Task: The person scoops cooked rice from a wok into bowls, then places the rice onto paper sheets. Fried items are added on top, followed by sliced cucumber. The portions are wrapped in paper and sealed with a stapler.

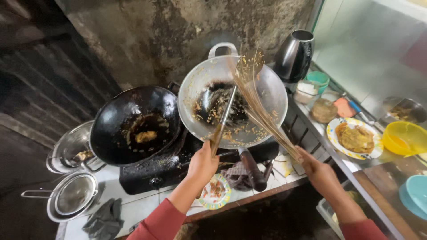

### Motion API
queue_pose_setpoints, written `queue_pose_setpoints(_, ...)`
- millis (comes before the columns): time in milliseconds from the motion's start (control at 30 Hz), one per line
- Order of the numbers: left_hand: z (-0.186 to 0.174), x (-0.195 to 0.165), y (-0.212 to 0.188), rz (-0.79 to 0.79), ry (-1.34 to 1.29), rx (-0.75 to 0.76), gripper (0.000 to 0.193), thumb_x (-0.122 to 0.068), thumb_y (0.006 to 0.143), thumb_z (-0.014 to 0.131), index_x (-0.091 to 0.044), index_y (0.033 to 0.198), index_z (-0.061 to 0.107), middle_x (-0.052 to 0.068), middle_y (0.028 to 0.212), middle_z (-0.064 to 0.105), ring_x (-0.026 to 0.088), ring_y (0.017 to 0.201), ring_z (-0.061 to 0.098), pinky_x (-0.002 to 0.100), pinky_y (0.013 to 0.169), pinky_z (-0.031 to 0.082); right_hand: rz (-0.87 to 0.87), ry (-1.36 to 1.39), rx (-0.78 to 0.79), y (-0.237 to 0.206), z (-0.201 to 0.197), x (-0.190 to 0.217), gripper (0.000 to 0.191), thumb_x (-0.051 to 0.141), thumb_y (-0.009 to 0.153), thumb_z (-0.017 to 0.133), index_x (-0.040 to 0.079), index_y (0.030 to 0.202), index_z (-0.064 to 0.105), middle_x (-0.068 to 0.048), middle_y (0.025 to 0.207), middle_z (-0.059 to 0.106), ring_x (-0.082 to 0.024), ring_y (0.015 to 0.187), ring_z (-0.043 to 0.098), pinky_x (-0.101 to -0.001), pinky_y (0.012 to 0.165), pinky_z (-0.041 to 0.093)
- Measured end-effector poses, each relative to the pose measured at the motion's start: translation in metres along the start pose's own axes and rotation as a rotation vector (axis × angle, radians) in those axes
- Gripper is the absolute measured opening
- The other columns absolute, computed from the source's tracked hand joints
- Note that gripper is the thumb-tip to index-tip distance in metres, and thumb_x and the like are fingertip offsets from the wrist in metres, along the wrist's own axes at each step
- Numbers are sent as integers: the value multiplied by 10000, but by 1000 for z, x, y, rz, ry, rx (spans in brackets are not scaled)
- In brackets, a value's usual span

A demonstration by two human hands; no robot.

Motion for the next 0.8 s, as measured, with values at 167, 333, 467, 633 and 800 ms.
queue_pose_setpoints(167,9,40,1,-27,-26,33,482,-226,848,719,-79,1247,492,250,994,711,456,961,680,537,831,533,412,-68,188,-32,18,-56,484,339,1033,588,356,1517,572,-259,895,711,-369,806,700,-405,756,580)
queue_pose_setpoints(333,15,48,6,-41,-102,-12,529,-234,825,760,-66,1251,494,260,986,704,444,907,689,511,795,547,164,-58,20,-21,30,-47,471,333,997,577,332,1468,571,-203,891,730,-312,769,724,-384,752,551)
queue_pose_setpoints(467,13,45,-1,-140,-288,19,478,-201,840,737,-50,1233,512,217,901,698,361,645,723,446,582,585,174,-209,201,-20,62,-42,418,345,1035,587,342,1453,592,-219,978,726,-363,858,755,-398,756,561)
queue_pose_setpoints(633,-11,43,-8,-228,-376,45,542,-165,848,708,-106,1328,465,153,836,675,257,484,656,395,431,548,452,-143,204,-51,13,-49,526,275,1031,576,342,1552,537,-212,949,736,-422,878,727,-432,783,592)
queue_pose_setpoints(800,1,29,-27,-261,-543,202,502,-177,893,732,-22,1303,488,140,727,593,179,439,565,349,397,489,-56,-80,10,-4,25,19,382,260,1031,592,239,1412,586,-212,1153,719,-378,995,718,-419,804,559)
Point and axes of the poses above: each hand's wrist, its own y-axis towards the middle knuckle, its own z-axis out of the palm, x = y × z, the point moved 9 cm from there along y, towards the middle knuckle
